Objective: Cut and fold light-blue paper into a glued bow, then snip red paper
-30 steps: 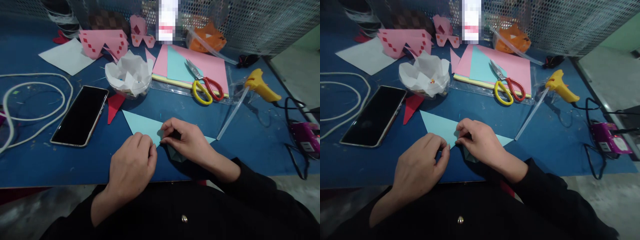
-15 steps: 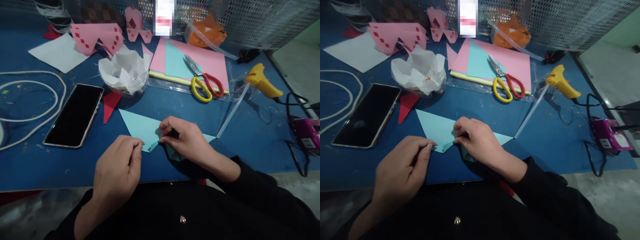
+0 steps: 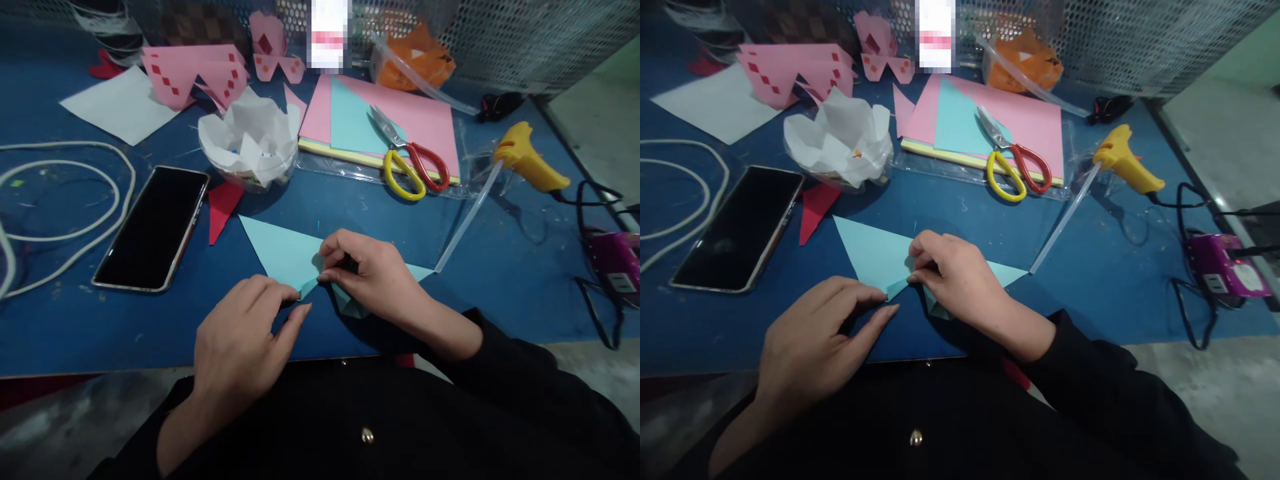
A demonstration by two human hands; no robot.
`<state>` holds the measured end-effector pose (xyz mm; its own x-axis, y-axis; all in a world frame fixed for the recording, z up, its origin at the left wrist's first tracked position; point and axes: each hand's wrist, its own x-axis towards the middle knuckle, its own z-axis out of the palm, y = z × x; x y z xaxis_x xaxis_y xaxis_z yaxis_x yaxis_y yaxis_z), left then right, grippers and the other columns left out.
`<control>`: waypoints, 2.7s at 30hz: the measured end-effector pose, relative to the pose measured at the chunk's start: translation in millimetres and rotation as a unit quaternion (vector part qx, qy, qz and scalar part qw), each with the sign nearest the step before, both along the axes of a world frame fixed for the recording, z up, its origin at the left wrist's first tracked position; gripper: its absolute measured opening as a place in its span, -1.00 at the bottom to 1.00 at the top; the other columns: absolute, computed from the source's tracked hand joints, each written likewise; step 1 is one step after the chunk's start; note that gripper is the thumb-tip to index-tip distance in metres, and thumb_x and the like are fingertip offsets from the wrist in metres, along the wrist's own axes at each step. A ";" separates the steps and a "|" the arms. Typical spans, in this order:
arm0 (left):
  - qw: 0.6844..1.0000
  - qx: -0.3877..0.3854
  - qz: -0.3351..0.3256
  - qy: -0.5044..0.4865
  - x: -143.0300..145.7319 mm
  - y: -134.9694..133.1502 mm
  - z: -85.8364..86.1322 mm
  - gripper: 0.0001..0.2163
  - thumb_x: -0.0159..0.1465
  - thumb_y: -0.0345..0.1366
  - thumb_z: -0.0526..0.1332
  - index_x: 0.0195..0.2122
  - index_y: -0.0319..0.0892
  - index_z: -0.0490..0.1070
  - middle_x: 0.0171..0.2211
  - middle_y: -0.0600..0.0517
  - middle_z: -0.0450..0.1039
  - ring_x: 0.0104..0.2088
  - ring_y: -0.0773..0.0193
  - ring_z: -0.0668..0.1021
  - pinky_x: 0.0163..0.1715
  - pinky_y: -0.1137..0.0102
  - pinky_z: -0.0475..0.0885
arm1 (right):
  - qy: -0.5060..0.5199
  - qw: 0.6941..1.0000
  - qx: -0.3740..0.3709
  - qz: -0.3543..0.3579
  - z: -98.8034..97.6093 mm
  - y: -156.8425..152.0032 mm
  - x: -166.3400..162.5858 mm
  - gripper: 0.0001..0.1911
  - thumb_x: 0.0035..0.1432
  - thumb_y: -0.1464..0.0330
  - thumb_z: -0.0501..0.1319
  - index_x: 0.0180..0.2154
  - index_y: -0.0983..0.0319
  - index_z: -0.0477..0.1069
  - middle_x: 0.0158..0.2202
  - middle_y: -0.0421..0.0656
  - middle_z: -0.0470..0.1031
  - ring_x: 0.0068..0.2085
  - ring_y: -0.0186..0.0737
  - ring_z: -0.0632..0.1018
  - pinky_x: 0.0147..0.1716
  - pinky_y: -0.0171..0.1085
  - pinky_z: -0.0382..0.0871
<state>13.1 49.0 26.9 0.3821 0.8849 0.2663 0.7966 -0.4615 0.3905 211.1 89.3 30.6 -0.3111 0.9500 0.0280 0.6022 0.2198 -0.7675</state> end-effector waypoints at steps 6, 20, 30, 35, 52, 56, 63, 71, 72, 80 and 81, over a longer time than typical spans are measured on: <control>1.000 -0.005 0.004 -0.004 0.5 0.8 -1.5 -0.85 0.35 -0.30 0.16 -0.36 -0.14 0.45 -0.40 0.05 0.50 -0.36 0.22 0.54 -0.45 0.33 0.34 | -0.003 1.000 0.001 0.002 0.8 0.2 -0.1 -0.73 0.09 0.60 0.34 -0.29 0.16 0.35 -0.39 -0.30 0.58 -0.33 -0.28 0.55 -0.32 -0.31 0.34; 0.997 -0.042 0.059 0.012 5.4 1.8 2.3 -0.86 0.31 -0.30 0.16 -0.40 -0.11 0.44 -0.44 0.06 0.47 -0.41 0.22 0.51 -0.53 0.34 0.26 | -0.003 1.000 0.014 0.007 -0.3 -0.2 -0.3 -0.74 0.09 0.59 0.34 -0.28 0.18 0.34 -0.39 -0.28 0.56 -0.33 -0.29 0.53 -0.32 -0.32 0.32; 0.997 0.037 0.047 0.045 6.2 -0.1 -0.8 -0.92 0.29 -0.38 0.19 -0.28 -0.20 0.47 -0.39 0.01 0.52 -0.43 0.20 0.55 -0.56 0.35 0.33 | -0.008 1.000 0.025 0.006 -1.1 -1.0 -0.9 -0.73 0.07 0.61 0.36 -0.26 0.23 0.36 -0.41 -0.27 0.52 -0.33 -0.29 0.50 -0.33 -0.33 0.31; 0.973 0.160 -0.152 0.066 0.9 3.3 -4.4 -0.74 0.26 -0.56 0.15 -0.06 -0.40 0.51 -0.11 -0.20 0.61 -0.31 0.03 0.58 -0.44 0.22 0.43 | -0.005 1.000 0.024 0.004 0.1 -1.1 -0.8 -0.73 0.08 0.61 0.35 -0.27 0.22 0.35 -0.42 -0.28 0.52 -0.34 -0.30 0.50 -0.33 -0.33 0.32; 0.959 0.191 -0.160 0.137 1.2 -7.4 -8.1 -0.56 0.30 -0.21 0.19 0.09 -0.46 0.43 -0.01 -0.19 0.58 -0.31 0.07 0.56 -0.45 0.22 0.39 | 0.131 0.988 -0.009 -0.083 -4.7 2.6 8.5 -0.85 0.09 0.49 0.34 -0.28 0.22 0.42 -0.40 -0.28 0.48 -0.39 -0.35 0.48 -0.38 -0.33 0.35; 0.958 0.188 -0.149 0.158 4.8 -8.0 -6.1 -0.55 0.32 -0.16 0.16 0.05 -0.48 0.47 -0.06 -0.23 0.60 -0.29 0.05 0.57 -0.41 0.21 0.41 | 0.006 0.999 0.004 -0.052 -2.1 1.5 6.2 -0.79 0.04 0.40 0.42 -0.28 0.21 0.44 -0.42 -0.30 0.43 -0.46 -0.39 0.40 -0.46 -0.33 0.26; 0.960 0.178 -0.155 0.153 4.6 -7.5 -7.2 -0.57 0.31 -0.19 0.15 0.03 -0.48 0.49 -0.07 -0.23 0.60 -0.28 0.03 0.58 -0.41 0.21 0.43 | -0.065 0.997 0.025 -0.035 0.7 2.3 0.4 -0.76 0.02 0.35 0.45 -0.36 0.22 0.41 -0.45 -0.31 0.39 -0.47 -0.38 0.36 -0.47 -0.34 0.19; 0.951 0.233 -0.157 0.130 2.3 -5.3 -12.3 -0.60 0.26 -0.22 0.23 -0.02 -0.47 0.50 -0.11 -0.19 0.63 -0.34 0.09 0.58 -0.47 0.24 0.38 | -0.054 0.998 0.023 -0.023 -1.1 0.2 3.1 -0.77 0.03 0.40 0.43 -0.33 0.21 0.39 -0.43 -0.30 0.38 -0.43 -0.37 0.37 -0.43 -0.34 0.21; 0.949 0.244 -0.155 0.125 1.4 -5.7 -13.3 -0.60 0.25 -0.22 0.24 -0.03 -0.47 0.51 -0.11 -0.18 0.63 -0.35 0.10 0.58 -0.48 0.24 0.38 | -0.058 0.998 0.023 -0.024 -0.6 0.3 2.3 -0.76 0.03 0.39 0.44 -0.34 0.21 0.39 -0.44 -0.30 0.38 -0.43 -0.37 0.37 -0.43 -0.34 0.20; 0.953 0.263 -0.114 0.103 -2.7 -11.7 -18.3 -0.61 0.25 -0.13 0.26 -0.01 -0.31 0.52 -0.15 -0.05 0.66 -0.37 0.13 0.58 -0.44 0.23 0.36 | -0.065 0.997 0.012 -0.047 1.9 0.0 -2.9 -0.73 0.08 0.21 0.41 -0.37 0.21 0.38 -0.46 -0.30 0.37 -0.48 -0.37 0.34 -0.48 -0.33 0.15; 0.952 0.266 -0.115 0.102 -2.8 -11.8 -18.5 -0.60 0.24 -0.12 0.27 -0.01 -0.32 0.52 -0.16 -0.05 0.66 -0.37 0.14 0.58 -0.45 0.23 0.35 | -0.065 0.997 0.010 -0.049 1.9 0.1 -3.0 -0.73 0.09 0.20 0.40 -0.37 0.21 0.38 -0.47 -0.30 0.37 -0.48 -0.37 0.34 -0.48 -0.33 0.15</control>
<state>10.3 37.3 8.5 0.6410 0.5324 0.5530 0.6854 -0.7213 -0.1000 208.2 89.3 32.5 -0.2188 0.9757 0.0126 0.7157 0.1692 -0.6776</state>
